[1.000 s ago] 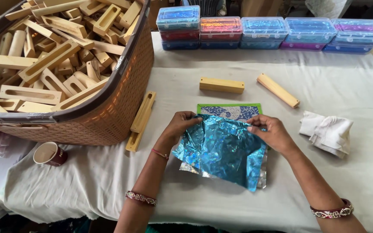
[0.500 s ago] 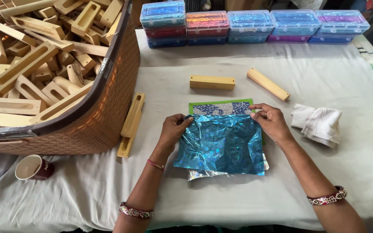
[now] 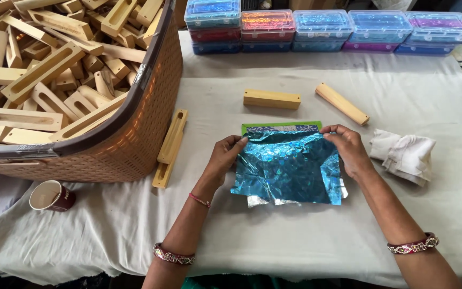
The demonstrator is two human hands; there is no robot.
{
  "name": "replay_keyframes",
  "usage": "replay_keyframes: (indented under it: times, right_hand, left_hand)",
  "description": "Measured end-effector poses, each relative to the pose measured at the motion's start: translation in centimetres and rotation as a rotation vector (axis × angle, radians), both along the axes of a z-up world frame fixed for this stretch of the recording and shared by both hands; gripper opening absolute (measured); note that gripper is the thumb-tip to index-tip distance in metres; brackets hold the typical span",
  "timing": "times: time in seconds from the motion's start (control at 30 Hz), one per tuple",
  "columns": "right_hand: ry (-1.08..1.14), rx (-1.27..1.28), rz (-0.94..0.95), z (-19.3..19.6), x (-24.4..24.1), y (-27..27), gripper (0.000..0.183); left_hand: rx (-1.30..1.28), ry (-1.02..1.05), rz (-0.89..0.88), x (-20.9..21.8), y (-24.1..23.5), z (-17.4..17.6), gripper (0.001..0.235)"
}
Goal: The person lays a sheet of blue foil on a board, places a wooden block on it, folds the foil over the block and rolls it to wrap it completely, then sets the wrapped block aside and starts wrapping another wooden block the same way.
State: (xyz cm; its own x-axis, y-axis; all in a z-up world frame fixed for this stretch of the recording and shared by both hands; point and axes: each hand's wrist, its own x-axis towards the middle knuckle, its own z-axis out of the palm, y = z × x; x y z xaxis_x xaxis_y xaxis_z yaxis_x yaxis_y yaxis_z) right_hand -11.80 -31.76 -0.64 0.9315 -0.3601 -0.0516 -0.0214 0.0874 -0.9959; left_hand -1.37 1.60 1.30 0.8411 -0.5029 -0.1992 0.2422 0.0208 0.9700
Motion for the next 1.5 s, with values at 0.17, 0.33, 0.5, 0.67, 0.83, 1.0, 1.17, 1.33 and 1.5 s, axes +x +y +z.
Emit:
replay_keyframes:
  times: [0.17,0.33,0.5,0.67,0.83,1.0,1.17,1.33,1.5]
  right_hand:
    - [-0.056,-0.245,0.054,-0.8,0.0,0.2,0.027]
    - [-0.104,-0.219,0.038,-1.0,0.2,-0.5,0.033]
    - [-0.035,-0.198,-0.024,0.6,-0.1,0.4,0.039]
    - [-0.024,-0.165,-0.026,1.2,-0.3,0.6,0.043]
    - [-0.052,-0.102,-0.019,0.0,-0.1,0.2,0.043]
    - [-0.366,-1.08,-0.29,5.2,-2.5,6.0,0.037]
    - [-0.577,-1.197,0.086,6.9,-4.1,12.0,0.043]
    - [-0.563,-1.3,0.264,4.4,-3.5,13.2,0.057]
    - [-0.251,-1.074,0.273,0.3,-1.9,10.9,0.026]
  left_hand:
    - [-0.073,0.084,-0.017,1.0,0.0,-2.4,0.039]
    - [-0.084,0.172,-0.05,0.2,-0.1,0.1,0.04]
    - [-0.088,0.04,-0.106,0.5,-0.2,-1.9,0.034]
    - [-0.084,0.005,-0.063,0.6,-0.3,-2.4,0.02]
    - [-0.077,-0.008,-0.024,0.2,0.0,-1.6,0.016]
    - [-0.052,-0.064,0.083,1.1,-0.3,-3.6,0.018]
    - [-0.023,-0.027,0.116,0.8,-0.7,-3.5,0.021]
    - [0.003,0.033,0.089,0.0,-0.6,-1.6,0.026]
    - [0.082,0.032,0.008,-0.6,-0.5,-0.2,0.048]
